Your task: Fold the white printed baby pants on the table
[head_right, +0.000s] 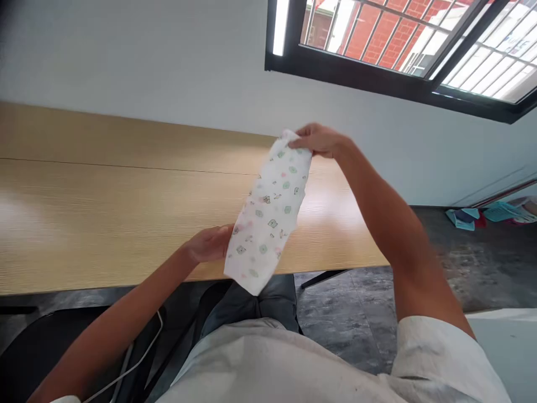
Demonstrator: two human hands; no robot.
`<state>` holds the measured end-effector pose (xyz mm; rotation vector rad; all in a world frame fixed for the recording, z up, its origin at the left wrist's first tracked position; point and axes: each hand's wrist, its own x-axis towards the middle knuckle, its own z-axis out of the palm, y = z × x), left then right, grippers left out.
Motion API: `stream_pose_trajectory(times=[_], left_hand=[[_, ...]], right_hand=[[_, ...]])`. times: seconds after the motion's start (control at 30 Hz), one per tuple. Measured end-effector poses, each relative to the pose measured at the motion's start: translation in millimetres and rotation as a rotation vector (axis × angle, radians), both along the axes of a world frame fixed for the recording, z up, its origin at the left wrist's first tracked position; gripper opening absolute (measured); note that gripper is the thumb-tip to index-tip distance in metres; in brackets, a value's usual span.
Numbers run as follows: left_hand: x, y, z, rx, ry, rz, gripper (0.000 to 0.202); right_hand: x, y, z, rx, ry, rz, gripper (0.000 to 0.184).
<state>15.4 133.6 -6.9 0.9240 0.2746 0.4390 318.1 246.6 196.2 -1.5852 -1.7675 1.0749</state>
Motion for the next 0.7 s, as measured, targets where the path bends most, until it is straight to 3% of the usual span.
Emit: stream_pose_trajectory(times=[0.17, 0.23, 0.3, 0.4, 0.47, 0.5, 0.57, 0.63, 0.7], left_hand=[[-46.9, 55.9, -9.0, 0.145, 0.428, 0.102, 0.065], [-67.5, 78.1, -6.8, 0.234, 0.61, 0.156, 0.066], [-83.6, 97.5, -2.5, 0.392, 0.83, 0.278, 0.06], [-87.7, 114.3, 4.0, 0.752, 1.196, 0.614, 0.045], [-73.1, 111.7, 4.9, 0.926, 1.324, 0.809, 0.041], [-61.2, 105.6, 3.8, 1.0, 1.331, 0.839, 0.041], [-33.0, 86.5, -1.7, 1.176, 1.287, 0.751, 0.043], [-6.4, 65.6, -9.6, 1.333, 1.262, 0.516, 0.053], [10.7, 51.9, -16.8, 1.387, 1.309, 0.305, 0.063]], right_hand=[[28.2, 34.9, -117.6, -0.259, 0.113, -0.312, 0.004], [35.5, 33.0, -150.5, -0.326, 0.136, -0.344, 0.007], [42.2, 26.3, -172.0, -0.375, 0.165, -0.35, 0.008], [51.5, 7.7, -187.7, -0.395, 0.24, -0.34, 0.004], [55.5, -14.6, -191.8, -0.38, 0.283, -0.305, 0.008], [55.9, -29.8, -192.8, -0.375, 0.299, -0.281, 0.014], [51.6, -68.9, -193.3, -0.383, 0.337, -0.223, 0.034], [39.4, -117.7, -192.8, -0.393, 0.381, -0.219, 0.057], [21.1, -171.0, -192.2, -0.416, 0.391, -0.171, 0.069]])
